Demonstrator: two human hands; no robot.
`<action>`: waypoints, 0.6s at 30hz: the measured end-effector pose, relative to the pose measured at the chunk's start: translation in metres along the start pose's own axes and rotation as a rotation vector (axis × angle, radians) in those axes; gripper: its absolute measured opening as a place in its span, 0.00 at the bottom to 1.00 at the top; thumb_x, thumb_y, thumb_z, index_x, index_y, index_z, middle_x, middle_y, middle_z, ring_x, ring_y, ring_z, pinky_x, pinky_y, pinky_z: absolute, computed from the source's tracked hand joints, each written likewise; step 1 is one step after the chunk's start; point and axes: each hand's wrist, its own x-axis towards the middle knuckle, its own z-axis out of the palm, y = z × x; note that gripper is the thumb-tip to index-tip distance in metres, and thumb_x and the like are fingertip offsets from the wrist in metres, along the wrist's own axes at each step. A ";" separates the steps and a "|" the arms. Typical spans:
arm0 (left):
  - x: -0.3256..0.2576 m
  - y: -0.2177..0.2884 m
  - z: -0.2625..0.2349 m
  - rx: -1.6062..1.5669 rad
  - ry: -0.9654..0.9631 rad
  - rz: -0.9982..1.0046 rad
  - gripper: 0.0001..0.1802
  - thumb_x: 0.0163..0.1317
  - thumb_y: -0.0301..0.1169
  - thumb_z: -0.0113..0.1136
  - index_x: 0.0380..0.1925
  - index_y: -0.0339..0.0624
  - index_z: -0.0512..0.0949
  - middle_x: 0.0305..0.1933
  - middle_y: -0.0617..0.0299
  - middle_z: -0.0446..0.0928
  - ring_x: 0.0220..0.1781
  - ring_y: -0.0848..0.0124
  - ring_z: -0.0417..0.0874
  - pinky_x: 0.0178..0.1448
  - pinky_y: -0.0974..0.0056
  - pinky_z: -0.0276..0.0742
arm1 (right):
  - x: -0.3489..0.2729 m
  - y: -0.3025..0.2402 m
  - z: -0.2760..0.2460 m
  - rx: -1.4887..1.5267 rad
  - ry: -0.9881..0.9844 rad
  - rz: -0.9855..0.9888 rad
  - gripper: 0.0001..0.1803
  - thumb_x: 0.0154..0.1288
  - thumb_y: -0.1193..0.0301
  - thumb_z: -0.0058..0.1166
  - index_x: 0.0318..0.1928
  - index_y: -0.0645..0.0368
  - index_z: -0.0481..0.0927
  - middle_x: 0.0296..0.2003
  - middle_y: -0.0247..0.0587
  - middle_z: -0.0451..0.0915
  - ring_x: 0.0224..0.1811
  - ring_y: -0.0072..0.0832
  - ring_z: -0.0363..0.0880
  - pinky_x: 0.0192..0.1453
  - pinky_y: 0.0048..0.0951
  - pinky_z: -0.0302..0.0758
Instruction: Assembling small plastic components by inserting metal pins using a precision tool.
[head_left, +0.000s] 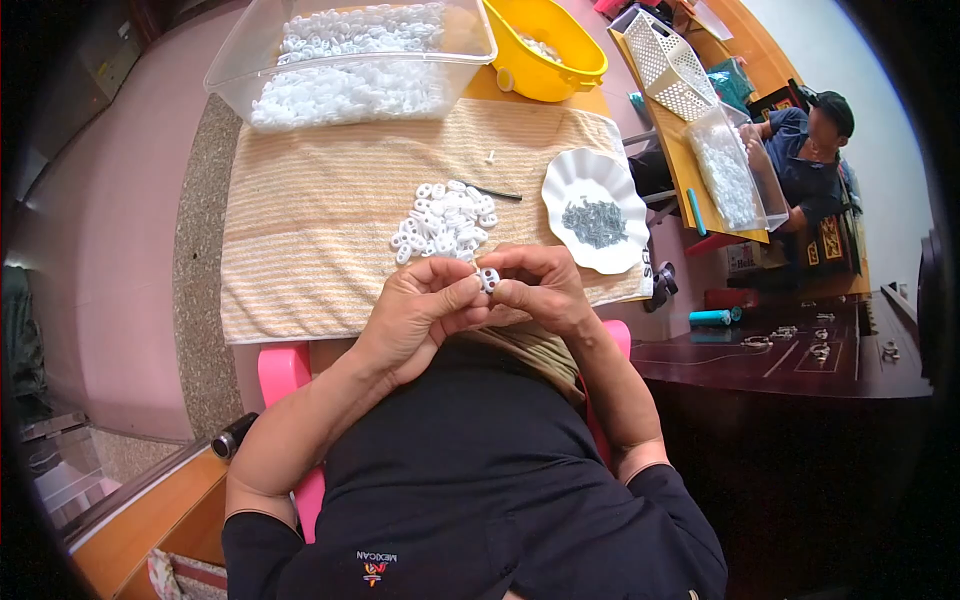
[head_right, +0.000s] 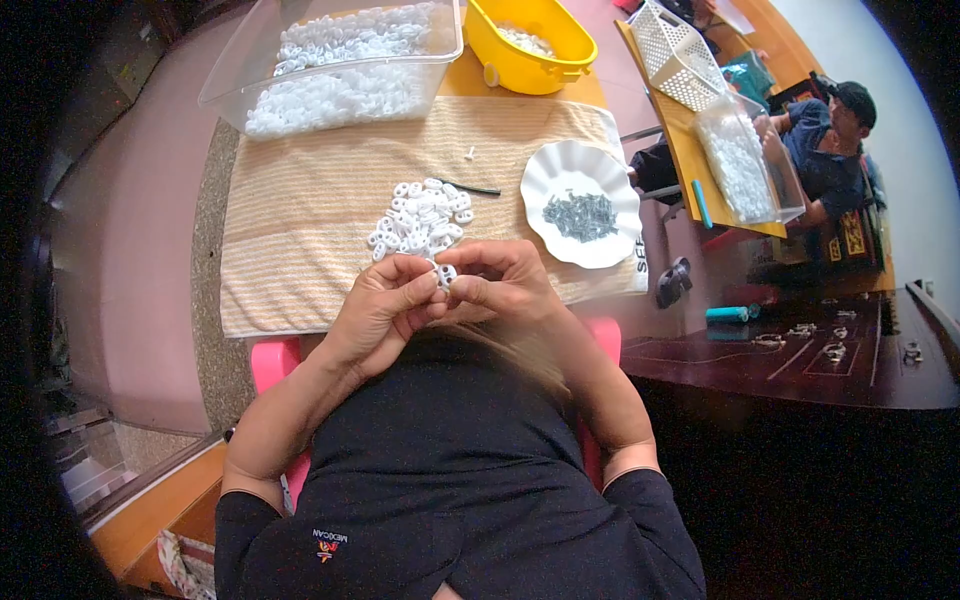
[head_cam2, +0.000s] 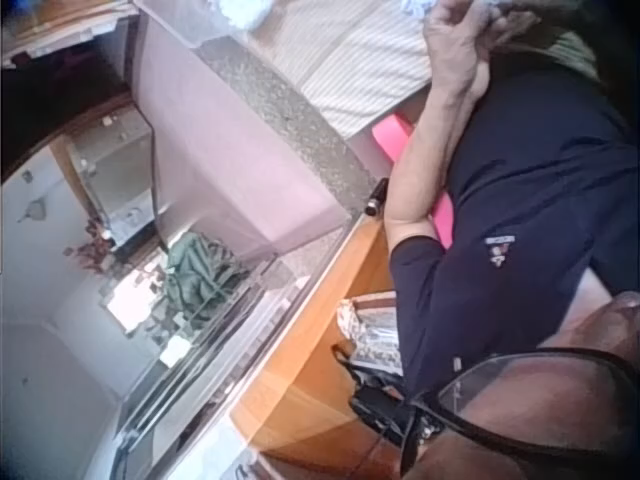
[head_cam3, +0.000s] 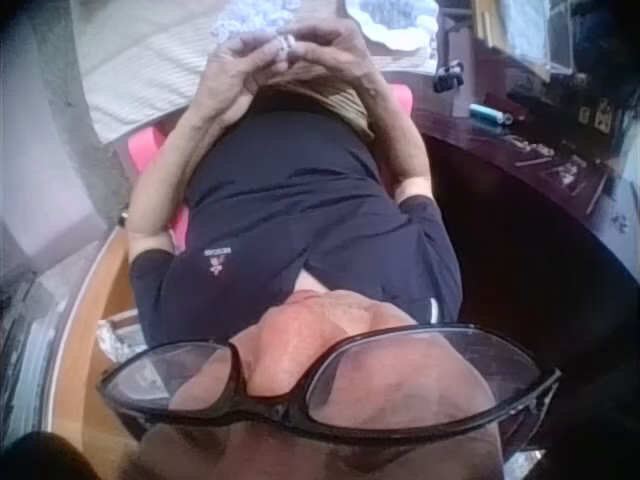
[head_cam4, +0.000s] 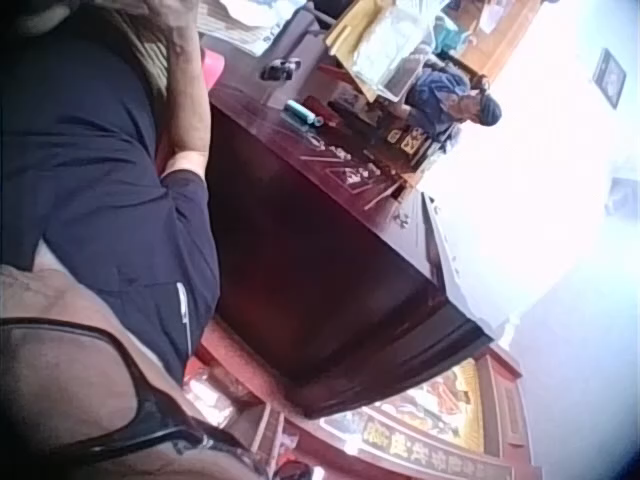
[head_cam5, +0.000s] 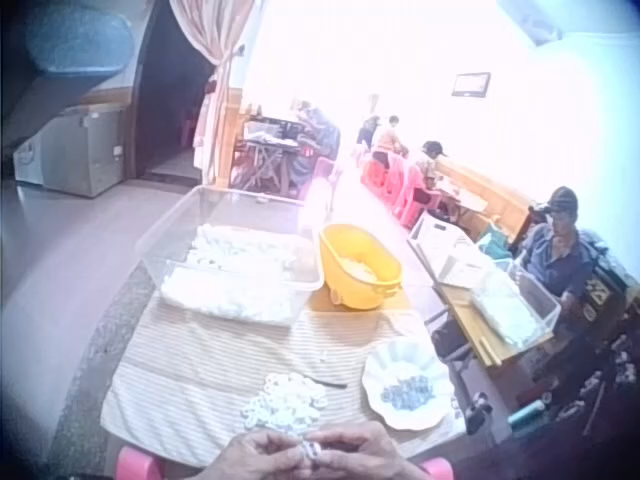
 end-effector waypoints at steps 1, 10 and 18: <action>0.000 0.000 0.000 -0.014 -0.015 -0.002 0.06 0.63 0.24 0.61 0.40 0.38 0.78 0.36 0.60 0.82 0.36 0.74 0.84 0.42 0.70 0.85 | 0.000 0.002 -0.001 0.032 -0.016 -0.023 0.17 0.65 0.80 0.54 0.54 0.72 0.74 0.40 0.45 0.82 0.41 0.26 0.83 0.47 0.26 0.80; -0.002 0.003 0.002 -0.013 -0.064 -0.025 0.08 0.62 0.25 0.62 0.40 0.38 0.77 0.38 0.59 0.82 0.39 0.73 0.84 0.44 0.70 0.83 | 0.002 0.007 0.000 0.051 -0.018 -0.127 0.16 0.63 0.79 0.58 0.51 0.69 0.78 0.46 0.44 0.76 0.42 0.24 0.80 0.46 0.24 0.80; -0.004 0.004 0.002 -0.036 -0.106 -0.025 0.06 0.62 0.26 0.63 0.37 0.39 0.76 0.37 0.61 0.81 0.38 0.74 0.83 0.44 0.71 0.83 | -0.001 -0.002 0.014 0.066 0.054 -0.056 0.15 0.60 0.75 0.63 0.48 0.65 0.81 0.49 0.46 0.74 0.49 0.27 0.74 0.52 0.25 0.71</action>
